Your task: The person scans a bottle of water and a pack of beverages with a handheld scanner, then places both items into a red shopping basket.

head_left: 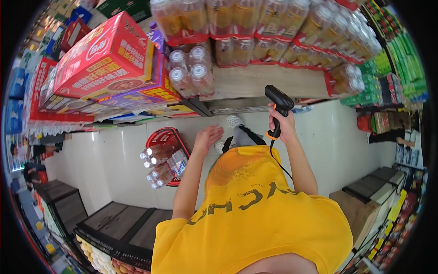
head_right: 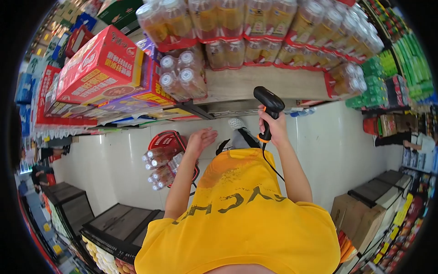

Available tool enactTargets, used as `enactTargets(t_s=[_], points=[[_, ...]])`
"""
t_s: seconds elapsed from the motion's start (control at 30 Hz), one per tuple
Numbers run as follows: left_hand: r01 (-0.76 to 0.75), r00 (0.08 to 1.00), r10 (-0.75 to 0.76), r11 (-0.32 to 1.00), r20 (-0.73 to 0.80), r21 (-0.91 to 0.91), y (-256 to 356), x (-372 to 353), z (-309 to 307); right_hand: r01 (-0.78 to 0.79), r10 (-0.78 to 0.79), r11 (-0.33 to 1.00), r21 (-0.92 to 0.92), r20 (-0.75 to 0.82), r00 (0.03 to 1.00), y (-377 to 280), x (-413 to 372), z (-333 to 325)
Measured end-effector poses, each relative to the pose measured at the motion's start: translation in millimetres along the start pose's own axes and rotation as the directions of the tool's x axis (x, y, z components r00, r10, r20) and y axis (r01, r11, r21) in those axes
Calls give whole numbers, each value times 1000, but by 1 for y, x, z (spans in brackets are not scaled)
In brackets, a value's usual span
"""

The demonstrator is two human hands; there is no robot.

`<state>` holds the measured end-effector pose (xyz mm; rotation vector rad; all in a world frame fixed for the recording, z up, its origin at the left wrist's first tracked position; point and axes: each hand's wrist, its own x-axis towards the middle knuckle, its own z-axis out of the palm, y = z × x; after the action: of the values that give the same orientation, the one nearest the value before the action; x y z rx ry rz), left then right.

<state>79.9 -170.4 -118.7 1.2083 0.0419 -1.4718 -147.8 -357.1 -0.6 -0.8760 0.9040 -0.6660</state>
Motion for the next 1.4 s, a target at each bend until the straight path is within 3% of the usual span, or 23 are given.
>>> enactTargets(t_s=[0.17,0.43,0.53,0.63,0.7,0.8,0.87,0.93,1.03,1.07,1.13,1.2,1.4], points=[[29,998,-29,1000,57,10,-23,17,16,9,-13,999,-53,-88,996,-13,-30,-33],[78,996,-78,997,42,1,-54,37,50,147,-150,989,-32,-187,971,-51,-41,-95],[88,996,-88,996,6,-4,-60,43,66,185,-242,956,-227,-257,936,-79,-36,-137],[97,995,-96,994,24,-43,-56,54,101,276,-411,873,-401,-305,859,-132,-35,-197],[71,996,-72,997,56,14,-51,75,137,404,-540,832,-381,-381,751,-166,-27,-251],[3,989,-22,991,145,131,-33,97,232,406,-490,870,-280,-586,645,-213,2,-341],[-65,963,13,981,271,183,-25,110,319,364,-313,931,-4,-519,795,-228,33,-406],[-159,921,58,959,385,236,-25,126,405,228,-125,942,248,-372,920,-233,62,-455],[-365,874,217,884,435,293,-26,150,514,59,11,924,378,-180,984,-243,92,-465],[-304,894,172,911,413,280,-29,161,534,19,35,921,390,-130,991,-245,100,-466],[-188,923,88,952,376,240,-35,180,563,-46,10,892,449,82,997,-247,112,-470],[-166,933,83,963,349,214,-40,188,574,-59,-23,864,500,156,988,-252,119,-467],[-147,943,77,970,323,195,-36,189,580,-93,-36,821,563,214,976,-243,139,-478]])
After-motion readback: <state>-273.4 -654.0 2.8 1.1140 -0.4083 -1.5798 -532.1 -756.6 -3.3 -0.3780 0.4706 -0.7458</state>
